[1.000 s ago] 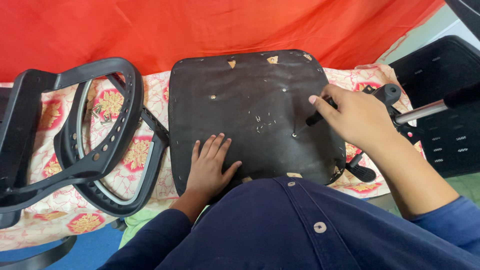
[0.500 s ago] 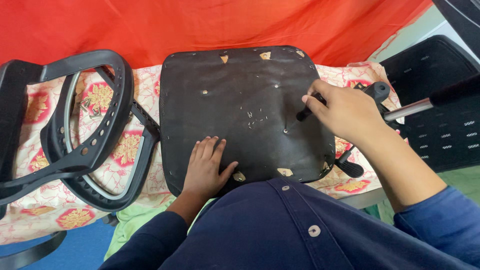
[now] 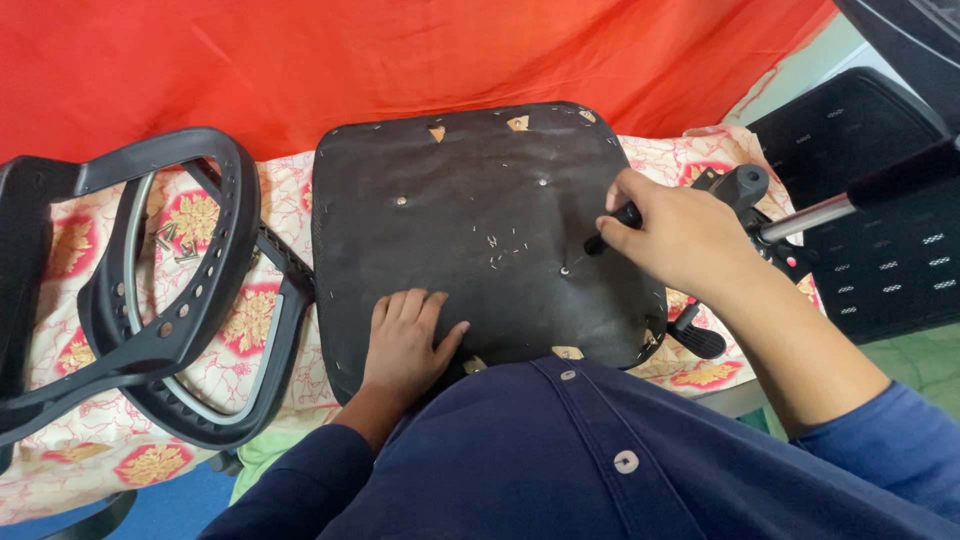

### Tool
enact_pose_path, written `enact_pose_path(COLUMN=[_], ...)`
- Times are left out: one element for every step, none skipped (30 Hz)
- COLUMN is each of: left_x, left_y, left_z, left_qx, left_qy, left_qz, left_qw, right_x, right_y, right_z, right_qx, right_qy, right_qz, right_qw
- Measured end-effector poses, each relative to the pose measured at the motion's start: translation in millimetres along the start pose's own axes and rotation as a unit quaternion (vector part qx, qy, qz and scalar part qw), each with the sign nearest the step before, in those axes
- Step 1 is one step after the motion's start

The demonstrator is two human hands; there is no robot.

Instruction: The person uses a screwdriver to remove screws from a black plastic chair frame and then from the underside of a chair seat. The removed screws are placed on the seat surface.

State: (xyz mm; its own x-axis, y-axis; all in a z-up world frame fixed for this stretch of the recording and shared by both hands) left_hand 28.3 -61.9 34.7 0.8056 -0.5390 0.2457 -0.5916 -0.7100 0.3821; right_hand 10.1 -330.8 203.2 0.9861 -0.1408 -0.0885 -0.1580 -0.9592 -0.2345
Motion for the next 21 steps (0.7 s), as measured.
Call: enact_pose_path(left_x=[1.4, 2.8, 4.1, 5.3, 6.3, 6.6, 6.8, 7.2, 7.5, 7.4, 7.4, 7.4, 7.3, 7.1, 6.9, 6.7, 6.4, 5.6, 4.9, 4.5, 4.3], left_y=[-1.1, -2.0, -2.6, -3.1, -3.7, -4.2, -4.7, -4.9, -4.5, -4.2, -4.2, -4.5, -4.8, -5.2, -5.7, -5.9, -6.2, -6.6, -7.2, -7.7, -7.5], left_z=[1.4, 2.5, 3.5, 4.3, 4.9, 5.0, 5.2, 5.8, 5.3, 4.5, 3.8, 4.2, 4.8, 5.3, 6.0, 6.9, 7.7, 8.3, 8.6, 8.8, 8.8], left_qx=[0.000, 0.001, 0.002, 0.003, 0.005, 0.004, 0.003, 0.003, 0.001, 0.001, 0.000, 0.000, 0.001, 0.001, 0.001, 0.001, 0.002, -0.001, -0.004, -0.006, -0.006], left_qy=[-0.007, -0.014, -0.021, -0.027, -0.033, -0.036, -0.039, -0.043, -0.036, -0.030, -0.024, -0.025, -0.025, -0.026, -0.027, -0.028, -0.029, -0.028, -0.028, -0.027, -0.024], left_qz=[-0.002, -0.004, -0.004, -0.006, -0.007, -0.007, -0.008, -0.008, -0.005, -0.001, 0.003, 0.004, 0.005, 0.006, 0.007, 0.008, 0.009, 0.009, 0.008, 0.009, 0.010], left_qw=[1.000, 1.000, 1.000, 1.000, 0.999, 0.999, 0.999, 0.999, 0.999, 1.000, 1.000, 1.000, 1.000, 1.000, 1.000, 1.000, 1.000, 1.000, 1.000, 1.000, 1.000], right_x=[-0.1, 0.3, 0.7, 1.1, 1.4, 1.6, 2.3, 3.0, 3.3, 3.7, 3.6, 4.1, 4.2, 4.0, 4.0, 4.0, 4.3, 4.5, 5.4, 6.3, 6.5], right_y=[0.8, 1.1, 0.9, -0.1, -1.1, -1.7, -1.5, -0.8, 0.2, -1.2, -2.2, -3.5, -4.1, -4.4, -4.7, -2.4, -0.2, 2.3, 3.6, 5.1, 6.6], right_z=[-0.2, -0.7, -0.8, 0.1, 1.2, 2.4, 3.4, 4.3, 5.4, 4.6, 3.6, 2.9, 2.8, 2.7, 2.7, 4.3, 6.2, 7.6, 8.2, 8.7, 9.1], right_qx=[0.005, 0.009, 0.014, 0.000, -0.013, -0.026, -0.021, -0.016, -0.010, -0.006, -0.001, 0.002, 0.002, 0.001, 0.001, -0.004, -0.010, -0.016, -0.016, -0.014, -0.013], right_qy=[-0.005, -0.009, -0.014, -0.023, -0.032, -0.042, -0.049, -0.057, -0.065, -0.056, -0.048, -0.040, -0.033, -0.026, -0.020, -0.025, -0.031, -0.037, -0.038, -0.038, -0.038], right_qz=[0.010, 0.020, 0.030, 0.037, 0.045, 0.052, 0.063, 0.073, 0.084, 0.072, 0.060, 0.047, 0.042, 0.036, 0.031, 0.046, 0.062, 0.077, 0.078, 0.081, 0.083], right_qw=[1.000, 1.000, 0.999, 0.999, 0.998, 0.997, 0.997, 0.996, 0.994, 0.996, 0.997, 0.998, 0.999, 0.999, 0.999, 0.999, 0.998, 0.996, 0.996, 0.996, 0.996])
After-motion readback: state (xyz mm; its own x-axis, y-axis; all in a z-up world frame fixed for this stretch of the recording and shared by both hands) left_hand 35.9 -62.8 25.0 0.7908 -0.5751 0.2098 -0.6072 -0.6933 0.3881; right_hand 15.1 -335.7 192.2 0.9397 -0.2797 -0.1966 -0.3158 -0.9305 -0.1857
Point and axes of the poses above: each hand's wrist, its own x-axis towards the middle knuckle, its own z-axis out of the palm, y = z × x, the point moved 6 cm from there along x, towards the middle knuckle, and after that the axes turned 3 degrees about -z, right-handed, at the moved point
